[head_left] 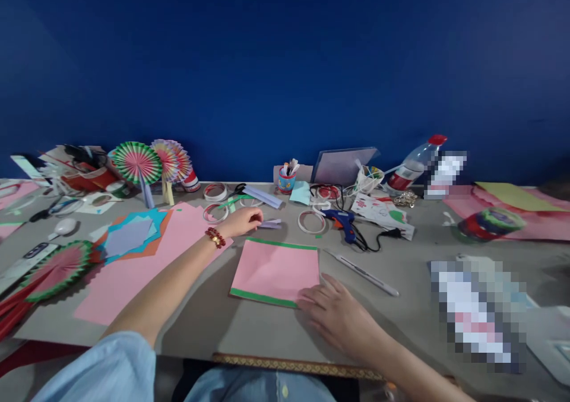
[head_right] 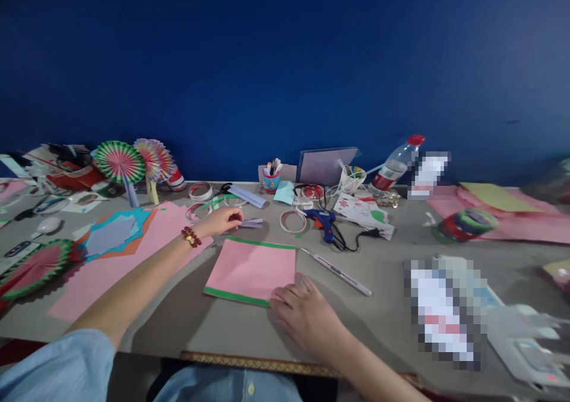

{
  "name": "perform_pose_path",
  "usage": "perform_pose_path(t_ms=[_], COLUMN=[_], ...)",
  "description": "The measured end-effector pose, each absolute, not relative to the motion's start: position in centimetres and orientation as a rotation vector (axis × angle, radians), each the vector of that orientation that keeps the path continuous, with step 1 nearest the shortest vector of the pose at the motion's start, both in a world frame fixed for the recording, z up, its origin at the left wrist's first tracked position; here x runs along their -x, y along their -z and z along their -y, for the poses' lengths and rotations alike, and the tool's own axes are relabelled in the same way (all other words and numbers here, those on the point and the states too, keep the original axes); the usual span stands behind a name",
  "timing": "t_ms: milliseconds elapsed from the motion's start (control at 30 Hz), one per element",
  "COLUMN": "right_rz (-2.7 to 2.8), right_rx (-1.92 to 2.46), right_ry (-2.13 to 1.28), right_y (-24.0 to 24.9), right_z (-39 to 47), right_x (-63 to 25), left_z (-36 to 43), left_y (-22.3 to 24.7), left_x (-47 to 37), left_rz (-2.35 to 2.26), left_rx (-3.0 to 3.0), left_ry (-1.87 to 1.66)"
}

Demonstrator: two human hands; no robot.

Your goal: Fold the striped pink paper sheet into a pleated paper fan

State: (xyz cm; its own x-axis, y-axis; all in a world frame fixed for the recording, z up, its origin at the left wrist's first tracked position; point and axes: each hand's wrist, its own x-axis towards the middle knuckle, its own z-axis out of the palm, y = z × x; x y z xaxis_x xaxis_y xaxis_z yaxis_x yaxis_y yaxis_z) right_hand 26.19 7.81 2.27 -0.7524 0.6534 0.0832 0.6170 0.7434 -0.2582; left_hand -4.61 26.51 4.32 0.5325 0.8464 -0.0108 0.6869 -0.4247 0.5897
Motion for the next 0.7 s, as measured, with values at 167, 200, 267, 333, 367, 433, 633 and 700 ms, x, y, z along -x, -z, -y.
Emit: perform_pose_path(t_ms=[167,200,267,333,367,433,633,700], right_rz=[2.761,2.757,2.756,2.769,2.770,2.758,2.702,2.688], right_rx=[0.911,0.892,0.877,0.883,0.885,0.884,0.890,0.896], right_ry=[-0.191,-0.167,-0.136,-0.135,-0.134,-0.127,-0.110,-0.098], right_y=[-1.6,-1.5,-1.3,-1.1,-1.1,-1.0,-0.6,-0.2], right_z=[-8.0,-8.0,-8.0,-8.0,-8.0,-8.0,-7.6,-7.3], right_x=[-26.5,-26.6,-26.7,-26.7,-26.7,-26.6,-26.6,-26.8], left_z=[-28.2,-28.3,-28.3,-28.0,-27.6,-26.2,-18.1,-15.5], left_y=[-2.9,-2.7,-2.4,-2.5,-2.7,-3.2,-4.4,-3.9], left_x=[4.1,4.0,3.9,3.7,3.6,3.4,3.8,4.4], left_rz=[-1.333,-1.350,-1.376,-1.382,-1.377,-1.353,-0.713,-0.601], left_rx=[-2.388,-2.414,-2.466,-2.513,-2.533,-2.562,-2.668,-2.714], left_ry=[-0.400,-0.407,-0.435,-0.478,-0.505,-0.562,-0.413,-0.272])
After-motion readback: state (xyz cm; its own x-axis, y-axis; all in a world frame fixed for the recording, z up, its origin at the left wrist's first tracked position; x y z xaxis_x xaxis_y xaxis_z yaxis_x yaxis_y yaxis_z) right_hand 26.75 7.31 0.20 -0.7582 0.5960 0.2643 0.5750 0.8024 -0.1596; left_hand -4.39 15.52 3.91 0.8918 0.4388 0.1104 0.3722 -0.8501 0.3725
